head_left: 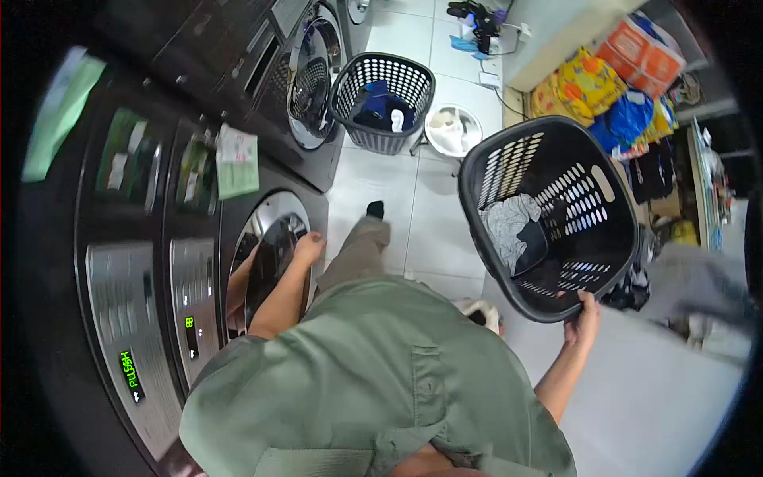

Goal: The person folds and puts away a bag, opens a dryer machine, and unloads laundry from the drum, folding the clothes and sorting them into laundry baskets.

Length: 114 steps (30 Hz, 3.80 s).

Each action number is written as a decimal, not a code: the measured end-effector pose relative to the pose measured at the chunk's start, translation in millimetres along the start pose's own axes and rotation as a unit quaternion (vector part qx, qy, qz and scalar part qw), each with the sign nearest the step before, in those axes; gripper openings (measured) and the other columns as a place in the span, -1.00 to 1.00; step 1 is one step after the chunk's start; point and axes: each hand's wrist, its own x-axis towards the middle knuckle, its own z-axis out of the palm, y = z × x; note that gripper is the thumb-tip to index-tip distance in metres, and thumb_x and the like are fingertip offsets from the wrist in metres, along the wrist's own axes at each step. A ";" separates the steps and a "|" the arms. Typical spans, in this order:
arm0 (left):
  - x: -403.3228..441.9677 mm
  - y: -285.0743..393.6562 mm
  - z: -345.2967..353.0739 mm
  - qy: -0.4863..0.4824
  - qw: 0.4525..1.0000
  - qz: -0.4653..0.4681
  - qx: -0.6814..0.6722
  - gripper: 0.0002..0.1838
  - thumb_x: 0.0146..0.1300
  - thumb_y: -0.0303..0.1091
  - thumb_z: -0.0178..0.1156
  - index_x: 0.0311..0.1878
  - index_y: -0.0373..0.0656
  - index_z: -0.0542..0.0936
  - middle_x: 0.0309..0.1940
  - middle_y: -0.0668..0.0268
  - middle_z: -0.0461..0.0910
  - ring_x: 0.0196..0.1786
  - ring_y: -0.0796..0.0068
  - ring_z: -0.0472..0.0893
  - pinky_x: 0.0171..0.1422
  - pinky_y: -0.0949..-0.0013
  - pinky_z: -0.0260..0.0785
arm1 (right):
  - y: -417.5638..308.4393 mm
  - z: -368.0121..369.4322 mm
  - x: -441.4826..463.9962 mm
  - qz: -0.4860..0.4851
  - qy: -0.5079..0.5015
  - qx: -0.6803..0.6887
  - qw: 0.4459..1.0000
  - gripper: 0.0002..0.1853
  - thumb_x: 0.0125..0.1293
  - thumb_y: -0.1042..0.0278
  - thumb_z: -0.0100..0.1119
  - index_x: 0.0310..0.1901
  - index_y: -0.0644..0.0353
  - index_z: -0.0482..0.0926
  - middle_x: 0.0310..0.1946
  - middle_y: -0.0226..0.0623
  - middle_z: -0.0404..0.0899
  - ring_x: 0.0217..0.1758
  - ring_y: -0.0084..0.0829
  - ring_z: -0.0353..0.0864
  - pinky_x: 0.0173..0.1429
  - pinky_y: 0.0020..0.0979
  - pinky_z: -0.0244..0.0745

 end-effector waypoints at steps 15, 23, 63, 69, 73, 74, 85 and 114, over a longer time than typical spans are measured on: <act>269.3 192.8 105.7 0.095 0.951 -0.155 -0.251 -0.53 0.00 -0.10 0.14 -0.13 -0.29 0.53 -0.19 0.05 0.55 -0.10 0.17 0.52 0.03 0.27 0.31 | -119.3 220.8 382.2 0.178 -0.078 -0.125 0.973 -0.73 0.02 0.43 0.11 -0.20 0.23 0.39 -0.36 -0.25 0.52 -0.35 -0.26 0.56 -0.28 -0.31 0.54; 284.7 228.3 170.8 0.190 0.828 -0.380 -0.367 -0.30 -0.04 0.03 0.17 0.07 -0.32 0.35 -0.07 -0.12 0.46 0.04 0.06 0.45 0.11 0.27 0.29 | -130.6 421.5 531.6 0.202 -0.140 -0.268 0.932 -0.88 0.00 0.41 0.15 -0.43 0.14 0.40 -0.54 -0.37 0.48 -0.52 -0.35 0.50 -0.48 -0.43 0.40; 511.6 206.0 295.4 0.096 0.867 -0.447 -0.197 -0.49 -0.23 -0.41 0.33 -0.06 -0.02 0.51 0.18 0.20 0.14 0.13 0.13 0.32 0.06 0.30 0.40 | 484.5 625.3 548.4 -0.326 -0.680 -0.656 -0.028 -0.69 0.03 0.35 0.11 -0.12 -0.02 0.51 0.21 -0.10 0.04 0.06 -0.08 0.33 0.02 -0.25 0.43; 441.2 252.5 239.6 0.320 0.805 -0.410 -0.287 -0.51 -0.41 -0.35 0.42 -0.28 -0.28 0.53 -0.29 0.10 0.53 -0.15 0.19 0.52 0.00 0.35 0.37 | 398.5 636.1 518.4 -0.255 -0.725 -0.611 0.190 -0.72 -0.17 0.27 0.09 -0.40 0.26 0.55 -0.35 0.00 0.49 -0.24 -0.05 0.48 -0.10 -0.27 0.40; 372.9 304.9 177.3 0.428 0.452 -0.350 -0.700 -0.65 -0.16 -0.49 0.23 -0.21 -0.31 0.48 -0.21 0.17 0.53 -0.14 0.25 0.53 -0.01 0.27 0.39 | 259.0 658.7 515.2 0.211 -0.689 -0.508 0.471 -0.62 -0.19 0.53 0.06 -0.21 0.42 0.52 -0.13 -0.22 0.50 -0.12 -0.38 0.51 0.01 -0.42 0.35; 363.0 318.6 160.8 0.427 0.451 -0.349 -0.701 -0.65 -0.16 -0.49 0.23 -0.21 -0.31 0.48 -0.21 0.17 0.53 -0.14 0.25 0.53 -0.01 0.27 0.39 | 225.3 668.0 521.8 0.287 -0.651 -0.476 0.517 -0.47 -0.21 0.55 0.03 -0.05 0.46 0.41 -0.04 -0.13 0.45 0.00 -0.32 0.47 0.12 -0.38 0.32; 456.7 441.6 56.1 0.336 0.163 0.074 -0.925 -0.61 0.15 -0.35 -0.01 0.07 -0.17 0.36 -0.07 0.22 0.47 -0.05 0.36 0.49 0.07 0.31 0.37 | 76.3 772.5 558.3 0.014 -0.704 -0.378 0.601 -0.85 0.22 0.44 -0.14 -0.17 0.16 0.29 -0.71 -0.49 0.10 -0.76 -0.62 0.08 -0.68 -0.58 0.02; 604.6 505.2 43.1 0.329 0.529 -0.210 -0.753 -0.81 -0.13 -0.53 0.03 -0.37 -0.31 0.52 -0.49 0.37 0.49 -0.38 0.56 0.41 -0.26 0.53 0.23 | 28.3 823.2 660.4 -0.042 -0.426 -0.386 0.818 -0.88 0.16 0.44 0.07 -0.28 0.17 0.36 -0.47 -0.36 0.49 -0.60 -0.58 0.48 -0.54 -0.61 0.40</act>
